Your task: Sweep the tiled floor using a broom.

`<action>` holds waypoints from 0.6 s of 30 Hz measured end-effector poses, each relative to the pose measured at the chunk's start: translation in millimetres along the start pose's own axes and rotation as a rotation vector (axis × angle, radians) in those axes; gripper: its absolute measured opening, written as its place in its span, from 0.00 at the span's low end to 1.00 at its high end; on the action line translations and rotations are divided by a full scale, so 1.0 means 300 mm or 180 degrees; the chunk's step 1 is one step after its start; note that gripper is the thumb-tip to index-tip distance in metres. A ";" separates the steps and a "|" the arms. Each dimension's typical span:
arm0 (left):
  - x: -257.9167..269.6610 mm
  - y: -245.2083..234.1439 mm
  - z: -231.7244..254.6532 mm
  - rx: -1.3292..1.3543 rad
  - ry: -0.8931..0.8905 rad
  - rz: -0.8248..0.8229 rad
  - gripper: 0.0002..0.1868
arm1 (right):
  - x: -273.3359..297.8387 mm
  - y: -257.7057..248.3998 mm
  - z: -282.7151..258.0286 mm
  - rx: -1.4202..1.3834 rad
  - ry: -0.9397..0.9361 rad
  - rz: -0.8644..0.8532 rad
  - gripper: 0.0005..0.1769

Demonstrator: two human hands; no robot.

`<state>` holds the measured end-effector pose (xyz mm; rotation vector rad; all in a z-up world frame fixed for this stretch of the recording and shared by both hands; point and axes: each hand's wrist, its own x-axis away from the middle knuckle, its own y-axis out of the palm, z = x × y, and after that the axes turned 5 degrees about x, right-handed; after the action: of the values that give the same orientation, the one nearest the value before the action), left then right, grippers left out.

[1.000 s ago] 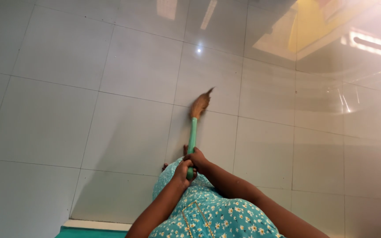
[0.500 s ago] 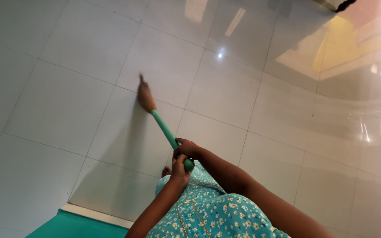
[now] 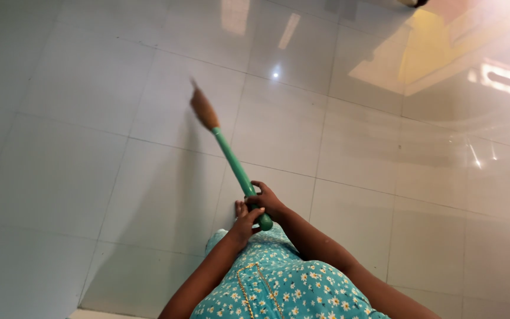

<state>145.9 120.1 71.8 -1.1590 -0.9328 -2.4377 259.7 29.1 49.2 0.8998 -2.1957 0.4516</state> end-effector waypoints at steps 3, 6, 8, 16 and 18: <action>-0.037 0.035 0.007 -0.0841 0.0273 -0.0034 0.45 | 0.016 -0.062 -0.024 -0.0774 0.0183 0.0155 0.53; -0.127 0.021 -0.038 -0.0627 0.0190 -0.0002 0.47 | 0.003 -0.097 -0.040 -0.1268 0.0318 0.0323 0.47; -0.163 -0.003 -0.063 -0.0611 0.0273 0.0061 0.44 | -0.098 -0.137 0.067 -0.2006 0.0389 0.0256 0.38; -0.197 -0.095 -0.140 -0.0069 0.0346 0.0606 0.29 | -0.167 -0.124 0.123 -0.1935 0.0977 0.0376 0.27; -0.180 -0.107 -0.140 0.0195 0.0409 0.0753 0.23 | -0.189 -0.118 0.117 -0.1655 0.1038 0.0122 0.29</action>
<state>139.4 115.2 -3.3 -1.0157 -0.7789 -2.2486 296.8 11.9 -14.2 0.4642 -1.8951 0.0276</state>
